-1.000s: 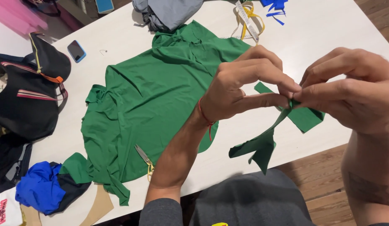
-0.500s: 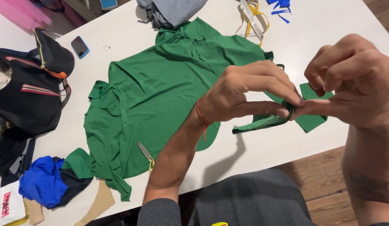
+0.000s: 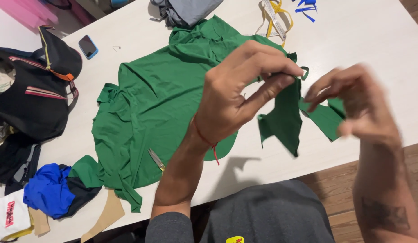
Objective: The person uses gold-handled scissors to cut a large piece of green fabric laid out on a white table. They cut along a curved line to separate a section of the fabric, then lift and fold the cut piece.
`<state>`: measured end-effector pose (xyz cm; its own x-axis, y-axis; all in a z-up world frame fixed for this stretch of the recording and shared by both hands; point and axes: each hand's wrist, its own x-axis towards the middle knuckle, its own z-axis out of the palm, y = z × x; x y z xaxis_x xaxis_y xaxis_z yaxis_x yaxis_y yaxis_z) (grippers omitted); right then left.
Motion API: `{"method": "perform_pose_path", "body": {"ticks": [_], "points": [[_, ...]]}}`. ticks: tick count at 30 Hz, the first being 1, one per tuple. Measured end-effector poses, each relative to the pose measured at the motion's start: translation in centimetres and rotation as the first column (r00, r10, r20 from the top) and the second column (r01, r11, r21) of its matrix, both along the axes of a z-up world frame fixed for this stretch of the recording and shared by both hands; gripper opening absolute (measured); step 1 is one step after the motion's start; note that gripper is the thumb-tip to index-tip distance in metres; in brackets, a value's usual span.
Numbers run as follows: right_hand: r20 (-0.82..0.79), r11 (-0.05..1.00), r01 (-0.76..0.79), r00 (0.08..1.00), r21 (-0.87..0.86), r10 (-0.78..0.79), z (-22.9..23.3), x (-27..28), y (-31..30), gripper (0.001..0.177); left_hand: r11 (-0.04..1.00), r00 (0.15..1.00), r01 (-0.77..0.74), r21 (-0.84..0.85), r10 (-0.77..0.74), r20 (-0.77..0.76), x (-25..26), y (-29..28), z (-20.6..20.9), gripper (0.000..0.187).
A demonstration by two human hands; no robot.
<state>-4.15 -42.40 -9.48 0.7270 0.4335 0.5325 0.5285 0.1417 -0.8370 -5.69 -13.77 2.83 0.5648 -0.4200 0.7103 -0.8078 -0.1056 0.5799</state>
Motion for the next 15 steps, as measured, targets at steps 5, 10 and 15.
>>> {"method": "perform_pose_path", "body": {"ticks": [5,10,15], "points": [[-0.077,0.889,0.006,0.996,-0.458,-0.046,-5.1,-0.9,2.5,0.125,0.986,0.986,-0.169,0.009,0.169,0.008,-1.3,0.8,1.6,0.010],[-0.101,0.949,0.281,0.950,-0.142,-0.296,-7.8,-1.4,6.1,0.016,0.945,0.944,-0.327,-0.003,0.327,0.052,-2.1,2.3,1.8,0.011],[-0.369,0.943,0.301,0.900,0.144,-0.231,-11.4,-1.8,4.1,0.021,0.893,0.895,-0.444,-0.070,0.446,0.026,-2.2,5.4,-1.3,0.013]]}}
